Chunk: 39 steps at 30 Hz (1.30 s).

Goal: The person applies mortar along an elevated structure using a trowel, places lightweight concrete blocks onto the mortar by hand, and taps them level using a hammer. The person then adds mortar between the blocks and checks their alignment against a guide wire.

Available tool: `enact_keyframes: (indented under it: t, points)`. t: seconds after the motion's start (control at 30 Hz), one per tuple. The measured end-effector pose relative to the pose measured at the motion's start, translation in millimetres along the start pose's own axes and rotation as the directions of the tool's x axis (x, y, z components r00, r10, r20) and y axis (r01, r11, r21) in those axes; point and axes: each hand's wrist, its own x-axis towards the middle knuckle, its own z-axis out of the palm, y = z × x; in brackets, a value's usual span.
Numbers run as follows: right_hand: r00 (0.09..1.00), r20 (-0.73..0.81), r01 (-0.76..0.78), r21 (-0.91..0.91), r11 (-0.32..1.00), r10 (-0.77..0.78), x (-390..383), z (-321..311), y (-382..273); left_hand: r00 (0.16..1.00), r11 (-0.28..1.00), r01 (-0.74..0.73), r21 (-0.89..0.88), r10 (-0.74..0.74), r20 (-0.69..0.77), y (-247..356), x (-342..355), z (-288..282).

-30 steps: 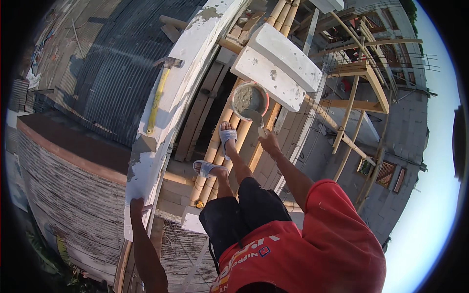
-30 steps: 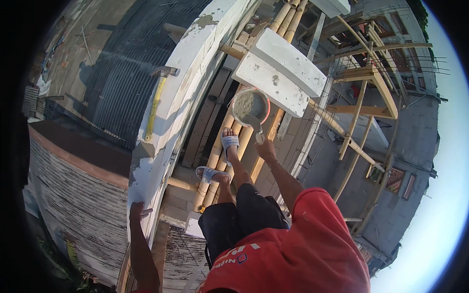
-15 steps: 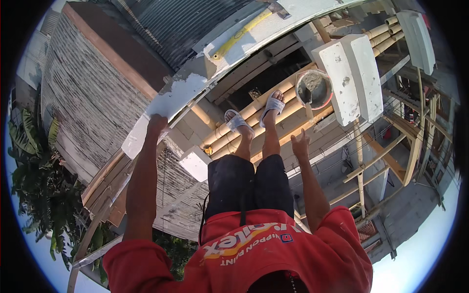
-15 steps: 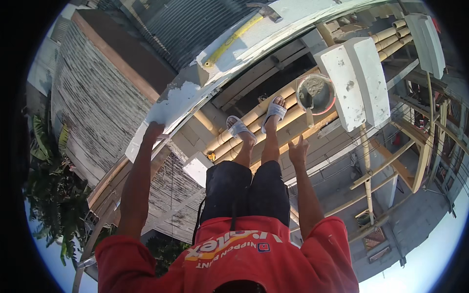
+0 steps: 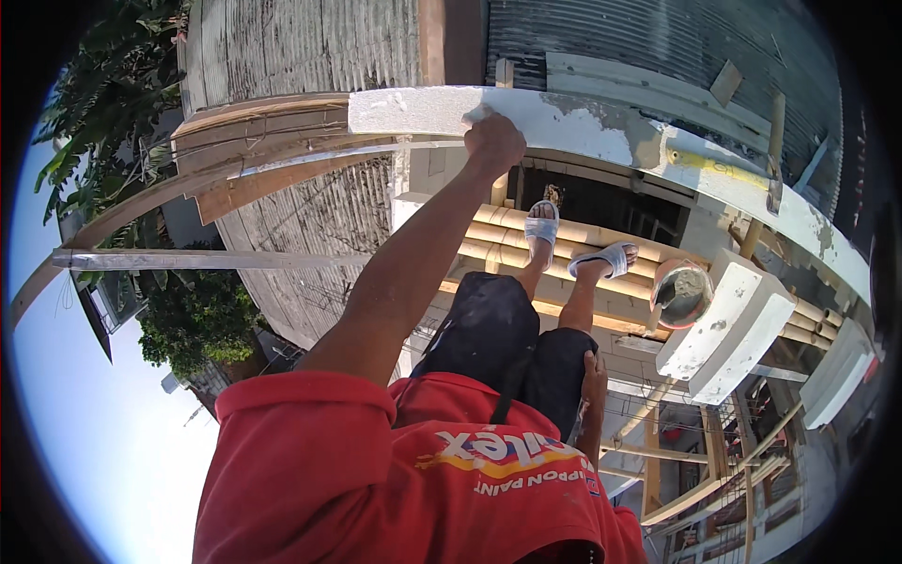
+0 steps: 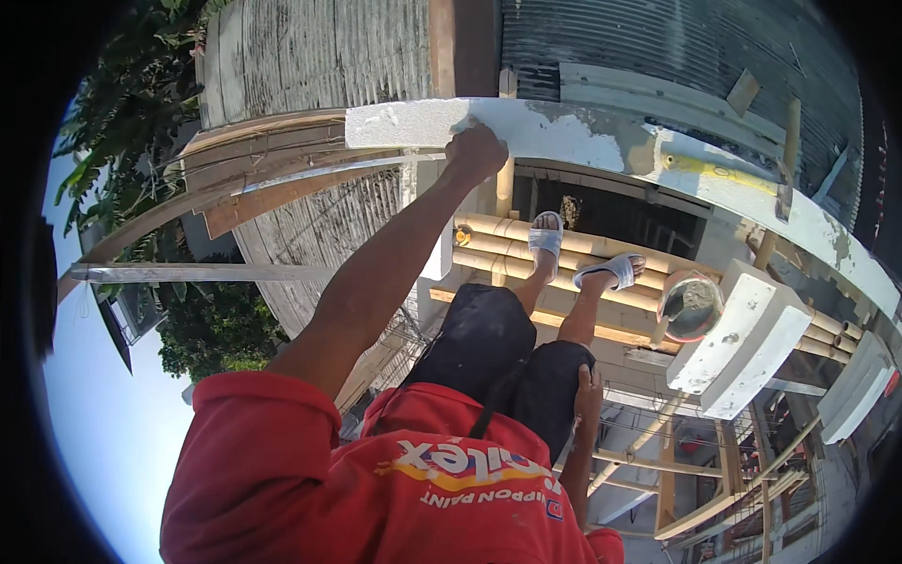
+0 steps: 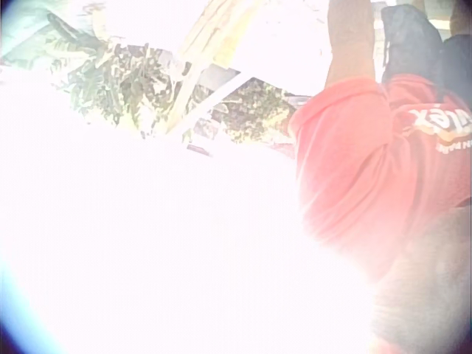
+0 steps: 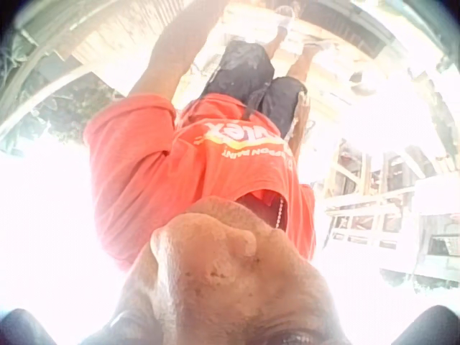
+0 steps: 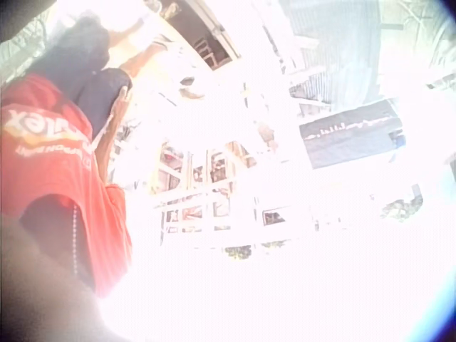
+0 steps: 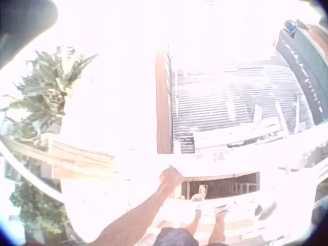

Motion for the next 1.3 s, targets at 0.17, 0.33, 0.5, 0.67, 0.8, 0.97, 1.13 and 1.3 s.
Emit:
enact_keyframes:
  t: [0.17, 0.33, 0.5, 0.67, 0.8, 0.97, 1.13, 1.3]
  points:
    - [0.985, -0.118, 0.092, -0.265, 0.96, -0.127, 2.9, 3.4, -21.6, 0.997, 1.0, 0.005, 0.007, -0.005, -0.082, 1.5, 6.9, 22.5]
    - [0.986, -0.044, 0.135, -0.33, 0.934, -0.158, 8.7, -8.8, -46.4, 0.984, 0.983, 0.057, -0.174, -0.084, -0.155, 3.5, -1.2, 23.6]
    - [0.981, 0.077, 0.195, -0.483, 0.854, -0.18, 10.4, -8.2, -51.8, 0.973, 0.982, 0.093, -0.166, -0.125, -0.193, 4.4, -10.3, 25.1]
    - [0.976, 0.133, 0.216, -0.532, 0.818, -0.171, 16.3, -31.9, -53.6, 0.964, 0.976, 0.091, -0.2, -0.136, -0.228, 5.2, -14.6, 26.6]
    - [0.97, 0.128, 0.243, -0.588, 0.771, -0.207, 23.3, -57.0, -59.4, 0.948, 0.955, 0.129, -0.266, -0.197, -0.25, 2.2, -6.5, 37.4]
    - [0.95, 0.126, 0.296, -0.656, 0.694, -0.287, 43.1, -91.5, -56.1, 0.936, 0.958, 0.096, -0.271, -0.179, -0.303, 6.3, -7.6, 45.2]
    - [0.935, 0.181, 0.342, -0.68, 0.648, -0.304, 48.1, -99.0, -68.2, 0.944, 0.947, 0.091, -0.309, -0.18, -0.276, 7.4, -10.9, 46.0]
    - [0.929, 0.2, 0.364, -0.655, 0.663, -0.312, 44.9, -77.7, -74.2, 0.946, 0.939, 0.102, -0.328, -0.194, -0.261, 9.1, -7.4, 51.4]
